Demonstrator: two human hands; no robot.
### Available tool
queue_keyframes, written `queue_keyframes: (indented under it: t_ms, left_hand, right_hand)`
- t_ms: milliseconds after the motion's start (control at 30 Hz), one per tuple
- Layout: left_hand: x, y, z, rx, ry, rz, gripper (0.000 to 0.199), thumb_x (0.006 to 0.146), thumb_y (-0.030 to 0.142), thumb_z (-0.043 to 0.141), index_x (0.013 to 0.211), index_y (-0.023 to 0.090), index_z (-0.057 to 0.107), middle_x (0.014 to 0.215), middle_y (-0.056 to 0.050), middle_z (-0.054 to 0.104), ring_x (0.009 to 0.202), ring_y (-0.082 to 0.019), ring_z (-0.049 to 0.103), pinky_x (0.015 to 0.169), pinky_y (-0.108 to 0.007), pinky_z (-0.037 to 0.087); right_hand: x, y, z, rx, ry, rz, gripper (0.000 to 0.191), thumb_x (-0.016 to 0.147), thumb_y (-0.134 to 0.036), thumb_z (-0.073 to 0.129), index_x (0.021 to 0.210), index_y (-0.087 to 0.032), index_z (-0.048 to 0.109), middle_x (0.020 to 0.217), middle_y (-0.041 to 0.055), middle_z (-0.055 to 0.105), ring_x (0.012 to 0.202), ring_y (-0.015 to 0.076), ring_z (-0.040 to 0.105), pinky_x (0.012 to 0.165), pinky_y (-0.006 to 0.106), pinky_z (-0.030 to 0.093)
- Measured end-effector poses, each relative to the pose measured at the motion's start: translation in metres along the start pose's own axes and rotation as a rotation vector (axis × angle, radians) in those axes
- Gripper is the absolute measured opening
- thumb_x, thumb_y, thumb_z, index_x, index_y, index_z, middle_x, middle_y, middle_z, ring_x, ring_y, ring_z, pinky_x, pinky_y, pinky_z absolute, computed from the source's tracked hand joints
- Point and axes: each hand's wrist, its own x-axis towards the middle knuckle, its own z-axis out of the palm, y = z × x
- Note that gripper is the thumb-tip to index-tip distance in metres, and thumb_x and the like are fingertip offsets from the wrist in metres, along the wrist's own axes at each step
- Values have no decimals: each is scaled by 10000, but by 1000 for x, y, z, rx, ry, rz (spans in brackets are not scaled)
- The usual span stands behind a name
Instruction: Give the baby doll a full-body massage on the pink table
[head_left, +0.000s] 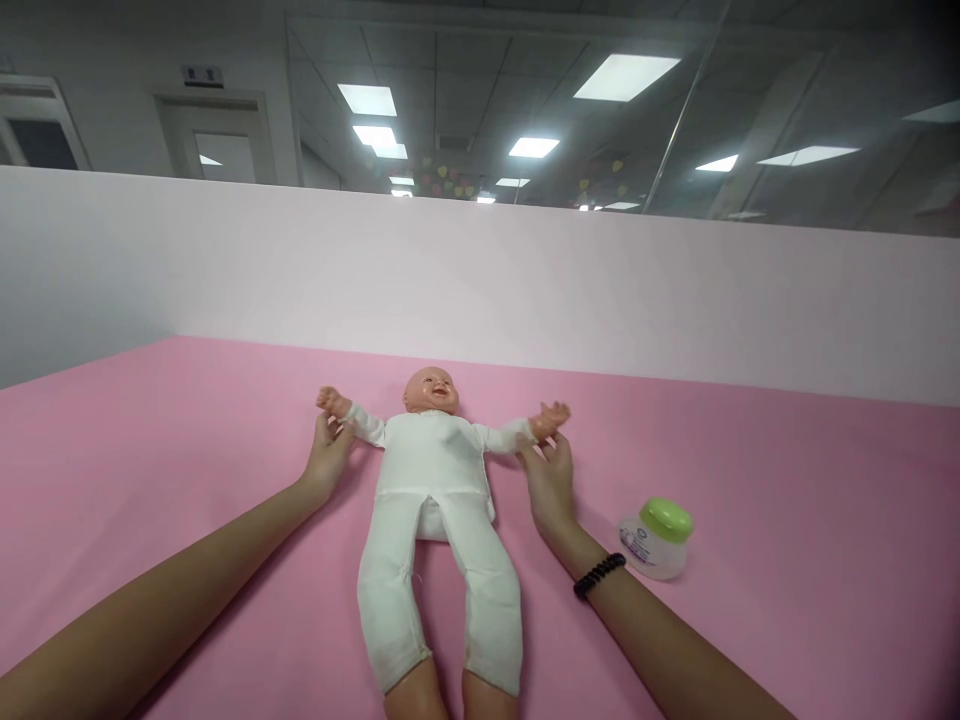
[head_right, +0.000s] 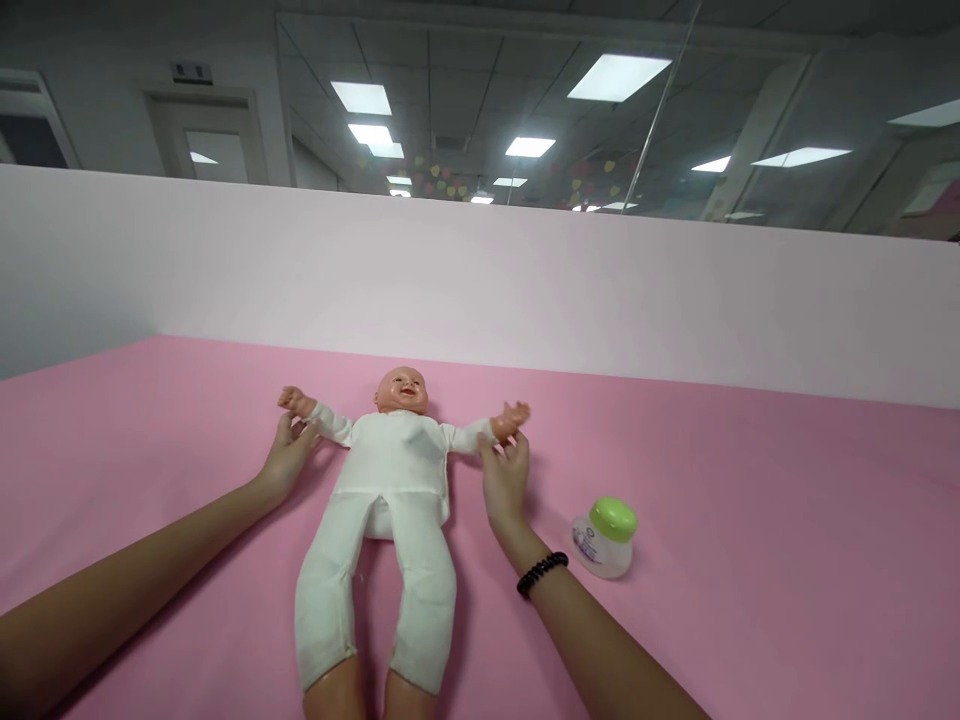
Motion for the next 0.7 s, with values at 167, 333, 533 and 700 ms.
queue_keyframes:
  t_ms: [167, 333, 533, 700]
  left_hand:
    - [-28, 17, 17, 295, -570, 357, 321, 928, 347, 582, 1228, 233, 563, 1347, -101, 569, 1342, -263, 455, 1172, -464, 312]
    - [-25, 12, 18, 155, -391, 221, 378, 920, 351, 609, 1274, 268, 507, 1384, -78, 528, 1343, -238, 455, 1135, -426, 366]
    - [2, 2, 5, -260, 97, -224, 236, 895, 264, 634, 1073, 212, 489, 1088, -81, 646, 1080, -200, 639, 1004, -398, 488]
    - [6, 7, 5, -332, 126, -259, 178, 897, 224, 632, 981, 205, 476, 940, -55, 643, 955, -176, 656, 986, -392, 502]
  right_hand:
    - [-17, -18, 16, -172, -580, -224, 311, 786, -230, 683, 1097, -228, 693, 1245, 75, 663, 1276, 256, 547, 1151, 472, 376]
    - [-13, -14, 14, -46, -401, -84, 403, 749, -281, 745, 1136, -233, 639, 1242, 75, 656, 1194, 241, 599, 1085, 456, 452]
    - [13, 10, -5, 183, 147, 348, 402, 735, -321, 722, 1088, -265, 538, 1126, 41, 647, 1055, 205, 665, 899, 391, 583]
    - [14, 9, -10, 220, 113, 366, 520, 750, -248, 689, 1224, -306, 483, 1236, 25, 602, 1100, 167, 645, 923, 363, 563]
